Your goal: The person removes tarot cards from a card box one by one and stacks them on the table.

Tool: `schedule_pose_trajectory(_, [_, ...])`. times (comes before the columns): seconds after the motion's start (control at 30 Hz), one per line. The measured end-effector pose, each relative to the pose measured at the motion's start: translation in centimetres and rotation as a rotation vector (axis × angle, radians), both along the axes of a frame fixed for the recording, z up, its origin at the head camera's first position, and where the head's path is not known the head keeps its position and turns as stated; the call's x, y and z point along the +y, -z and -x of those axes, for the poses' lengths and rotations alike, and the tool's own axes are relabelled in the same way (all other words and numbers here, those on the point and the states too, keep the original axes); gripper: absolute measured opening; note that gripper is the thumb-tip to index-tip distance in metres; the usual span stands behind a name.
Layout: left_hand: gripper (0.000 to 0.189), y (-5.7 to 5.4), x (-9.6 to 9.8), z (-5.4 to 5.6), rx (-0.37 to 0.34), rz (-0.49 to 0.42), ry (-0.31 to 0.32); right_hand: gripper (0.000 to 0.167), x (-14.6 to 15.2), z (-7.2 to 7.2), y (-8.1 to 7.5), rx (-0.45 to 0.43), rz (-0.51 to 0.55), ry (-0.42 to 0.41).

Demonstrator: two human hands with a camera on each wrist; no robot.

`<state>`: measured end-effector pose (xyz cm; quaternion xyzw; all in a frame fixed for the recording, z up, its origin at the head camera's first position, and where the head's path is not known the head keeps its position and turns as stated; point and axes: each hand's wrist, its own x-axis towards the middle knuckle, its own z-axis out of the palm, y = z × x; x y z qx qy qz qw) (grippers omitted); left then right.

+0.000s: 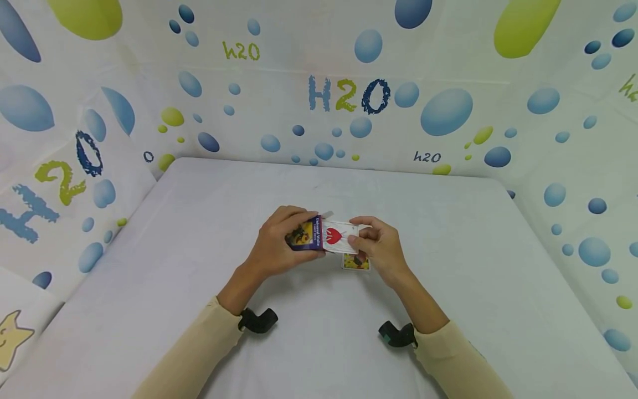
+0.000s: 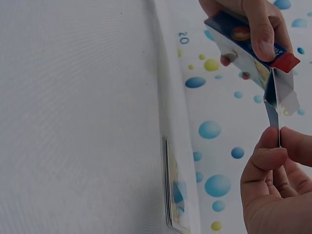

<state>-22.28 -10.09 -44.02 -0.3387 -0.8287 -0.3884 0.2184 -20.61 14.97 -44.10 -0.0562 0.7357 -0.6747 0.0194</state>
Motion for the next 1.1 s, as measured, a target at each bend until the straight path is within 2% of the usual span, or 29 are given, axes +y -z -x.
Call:
schedule_pose_trajectory(0.43, [0.075, 0.08, -0.22, 0.01, -0.022, 0.002, -0.015, 0.03, 0.13, 0.05, 0.02, -0.008, 0.017, 0.012])
schedule_pose_trajectory(0.8, [0.074, 0.22, -0.36, 0.23, -0.02, -0.013, -0.031, 0.02, 0.33, 0.19, 0.07, -0.019, -0.016, 0.065])
schedule_pose_trajectory(1.1, [0.073, 0.27, -0.53, 0.28, -0.041, -0.001, -0.052, 0.018, 0.49, 0.38, 0.02, -0.02, 0.04, 0.046])
